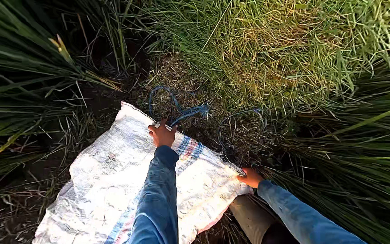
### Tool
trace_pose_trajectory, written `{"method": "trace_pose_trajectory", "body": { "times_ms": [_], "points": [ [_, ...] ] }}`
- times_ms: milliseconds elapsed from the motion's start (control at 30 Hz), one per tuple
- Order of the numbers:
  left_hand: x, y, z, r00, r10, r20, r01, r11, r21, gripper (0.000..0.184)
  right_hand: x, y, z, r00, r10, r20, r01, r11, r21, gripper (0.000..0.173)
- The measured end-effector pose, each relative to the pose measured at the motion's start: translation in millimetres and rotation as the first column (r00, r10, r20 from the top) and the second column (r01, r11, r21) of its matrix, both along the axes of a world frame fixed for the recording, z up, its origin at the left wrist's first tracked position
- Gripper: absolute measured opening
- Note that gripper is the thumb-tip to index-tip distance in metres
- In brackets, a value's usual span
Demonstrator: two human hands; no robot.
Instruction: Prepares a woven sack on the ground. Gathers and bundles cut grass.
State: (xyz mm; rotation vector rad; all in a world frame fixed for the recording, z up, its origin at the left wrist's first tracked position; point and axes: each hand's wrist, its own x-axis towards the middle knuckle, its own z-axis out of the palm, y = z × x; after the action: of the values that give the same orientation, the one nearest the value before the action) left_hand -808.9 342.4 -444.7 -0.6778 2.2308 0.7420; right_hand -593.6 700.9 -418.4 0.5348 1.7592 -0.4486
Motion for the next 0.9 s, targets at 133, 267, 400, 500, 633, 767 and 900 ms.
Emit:
{"method": "trace_pose_trajectory", "body": {
  "times_ms": [133, 267, 400, 500, 633, 767, 900],
  "points": [
    [9.2, 1.8, -21.8, 0.988, 0.086, -0.129, -0.09, 0.996, -0.02, 0.041, -8.8, 0.0, -2.8, 0.993, 0.064, 0.094, -0.066, 0.998, 0.016, 0.065],
    [11.7, 4.4, -9.2, 0.956, 0.157, -0.247, -0.135, 0.985, 0.106, 0.047, -21.2, -13.8, -5.1, 0.987, 0.064, 0.15, -0.087, 0.984, 0.153, 0.068],
    [19.6, -1.6, -3.1, 0.924, 0.311, -0.223, -0.21, 0.899, 0.385, 0.072, -55.0, -30.4, -0.1, 1.0, -0.001, 0.026, -0.003, 0.984, 0.177, 0.087],
    [41.7, -2.0, 13.5, 0.84, 0.485, -0.243, -0.352, 0.828, 0.436, 0.068, -124.0, -61.0, 12.9, 0.953, -0.017, -0.304, 0.044, 0.996, 0.082, 0.064],
    [107.8, 2.6, 43.2, 0.768, 0.62, -0.16, -0.512, 0.745, 0.427, 0.046, -225.9, -108.8, -16.7, 0.711, 0.064, -0.7, -0.132, 0.99, -0.043, 0.037],
    [203.1, 11.8, 77.6, 0.788, 0.616, -0.001, -0.562, 0.72, 0.407, 0.038, -318.1, -147.2, -50.7, 0.617, 0.422, -0.664, -0.52, 0.852, 0.058, 0.039],
    [298.1, 17.2, 125.1, 0.755, 0.615, 0.227, -0.655, 0.699, 0.288, 0.036, -371.5, -160.1, -38.4, 0.72, 0.521, -0.459, -0.548, 0.832, 0.086, 0.037]
  ]
}}
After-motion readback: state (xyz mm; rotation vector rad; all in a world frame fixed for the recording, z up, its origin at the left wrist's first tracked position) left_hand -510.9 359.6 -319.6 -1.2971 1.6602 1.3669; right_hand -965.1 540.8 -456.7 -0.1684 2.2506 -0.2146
